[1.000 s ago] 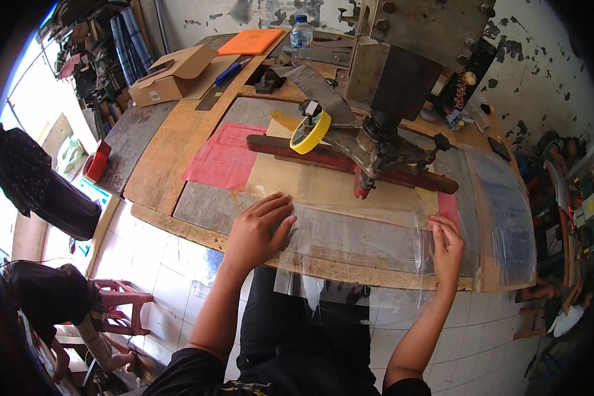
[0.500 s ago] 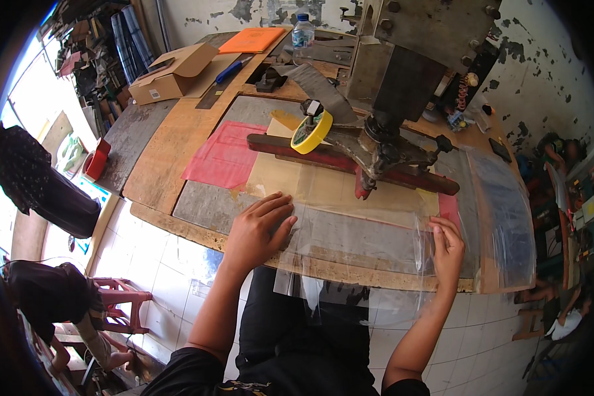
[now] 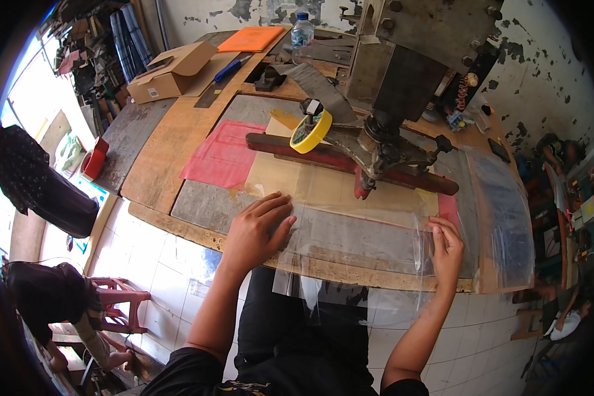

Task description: The person opens and separates plastic bags by hand, then positions and smooths each bag onto the work surface under the press machine.

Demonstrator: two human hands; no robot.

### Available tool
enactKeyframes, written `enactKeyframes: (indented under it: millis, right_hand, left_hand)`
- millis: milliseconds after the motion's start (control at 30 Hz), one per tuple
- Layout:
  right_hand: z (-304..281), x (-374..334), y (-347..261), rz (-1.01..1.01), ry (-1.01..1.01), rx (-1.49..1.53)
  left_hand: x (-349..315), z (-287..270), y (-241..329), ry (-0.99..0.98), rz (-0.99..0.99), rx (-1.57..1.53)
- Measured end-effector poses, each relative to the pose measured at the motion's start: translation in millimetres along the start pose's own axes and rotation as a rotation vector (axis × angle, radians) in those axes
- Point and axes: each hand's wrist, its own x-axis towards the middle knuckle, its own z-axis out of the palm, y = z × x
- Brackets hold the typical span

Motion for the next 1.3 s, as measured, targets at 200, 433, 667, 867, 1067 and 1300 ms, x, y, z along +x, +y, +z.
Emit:
enactKeyframes:
  millis: [200,433,667,867,1067,1300]
  right_hand:
    - [0,0,-1,0.000,0.003,0.002]
    - [0,-1,7,-0.034,0.009,0.003]
    - [1,-1,10,-0.041,0.007,0.011]
    - [1,3,13,0.010,-0.046,0.058]
    - [3,23,15,0.110,-0.161,0.055]
    - [16,44,34,0.307,-0.183,0.172]
  left_hand:
    - [-1,-1,0,0.001,0.002,0.000]
    - [-2,-1,0,0.007,0.011,-0.003]
    - [-2,-4,3,-0.007,-0.009,-0.022]
    - [-5,-5,1,0.010,0.008,-0.036]
    - [-9,1,-5,0.018,0.040,-0.047]
    - [-9,1,-4,0.018,0.046,-0.043]
